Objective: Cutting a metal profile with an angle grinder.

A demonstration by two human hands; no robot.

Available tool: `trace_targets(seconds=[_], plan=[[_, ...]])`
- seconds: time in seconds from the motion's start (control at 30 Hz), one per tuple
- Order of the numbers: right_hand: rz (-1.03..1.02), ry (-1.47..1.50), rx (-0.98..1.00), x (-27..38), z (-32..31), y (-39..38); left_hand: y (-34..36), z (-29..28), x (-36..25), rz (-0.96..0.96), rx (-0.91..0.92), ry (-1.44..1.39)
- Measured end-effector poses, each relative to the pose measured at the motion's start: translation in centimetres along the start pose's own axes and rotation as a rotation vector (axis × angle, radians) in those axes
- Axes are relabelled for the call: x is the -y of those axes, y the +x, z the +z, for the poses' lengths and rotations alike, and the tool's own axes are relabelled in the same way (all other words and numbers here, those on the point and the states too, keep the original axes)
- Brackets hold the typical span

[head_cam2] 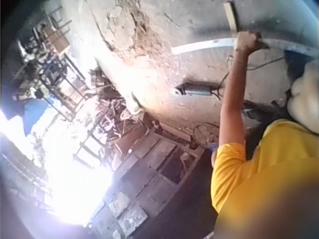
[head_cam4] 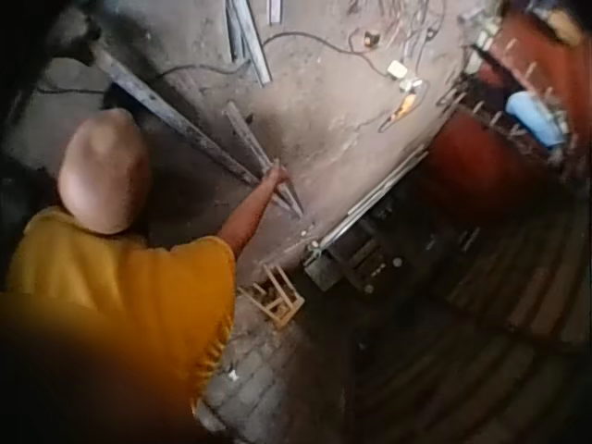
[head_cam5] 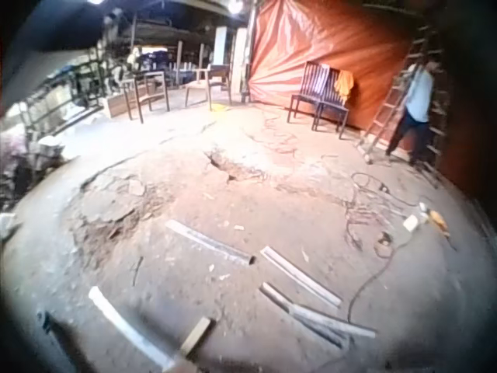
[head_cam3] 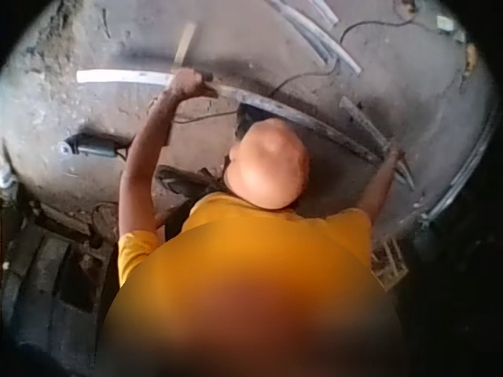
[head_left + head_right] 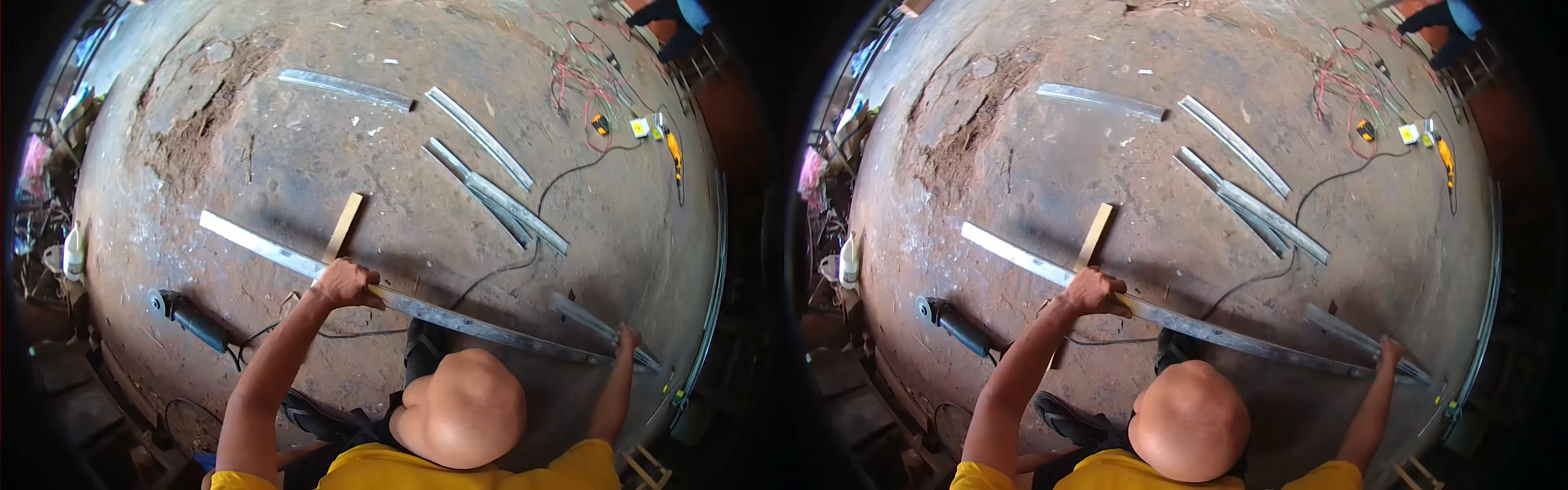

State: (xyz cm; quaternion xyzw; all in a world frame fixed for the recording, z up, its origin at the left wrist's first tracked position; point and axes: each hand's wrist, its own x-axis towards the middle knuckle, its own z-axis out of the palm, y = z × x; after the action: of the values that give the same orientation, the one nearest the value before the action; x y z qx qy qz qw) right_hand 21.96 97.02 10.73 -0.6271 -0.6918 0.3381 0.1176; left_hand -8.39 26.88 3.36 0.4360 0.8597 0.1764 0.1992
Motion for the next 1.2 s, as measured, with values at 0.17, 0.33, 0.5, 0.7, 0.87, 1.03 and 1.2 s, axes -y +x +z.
trace_targets(seconds=[0.17, 0.33, 0.5, 0.7, 0.87, 1.03, 1.2], plan=[[-0.679, -0.373, -0.055, 8.2, 14.7, -4.3, -0.5, -0.8, 1.1, 0.088, -0.084, 0.293], [-1.111, -0.602, 0.317, 16.8, 27.4, -14.2, -1.6, 2.1, 2.0, 0.006, -0.15, 0.168], [-1.149, -0.952, 0.399, 19.4, 33.4, -14.2, -3.0, 2.0, 2.1, -0.094, -0.138, 0.197], [-1.152, -0.908, 0.527, 20.4, 33.1, -12.7, -4.4, 0.8, 0.7, -0.343, -0.464, -0.002], [-1.282, -1.031, 0.431, 16.8, 32.4, -9.0, -4.2, 3.7, -0.6, -0.458, -0.778, -0.442], [-1.507, -0.891, 0.287, 24.7, 32.4, -20.0, -4.8, 1.4, -3.6, -0.48, -0.864, -0.85], [-1.655, -0.556, 0.496, 33.8, 31.0, -33.6, -1.4, -0.8, -2.7, -0.402, -1.049, -1.494]])
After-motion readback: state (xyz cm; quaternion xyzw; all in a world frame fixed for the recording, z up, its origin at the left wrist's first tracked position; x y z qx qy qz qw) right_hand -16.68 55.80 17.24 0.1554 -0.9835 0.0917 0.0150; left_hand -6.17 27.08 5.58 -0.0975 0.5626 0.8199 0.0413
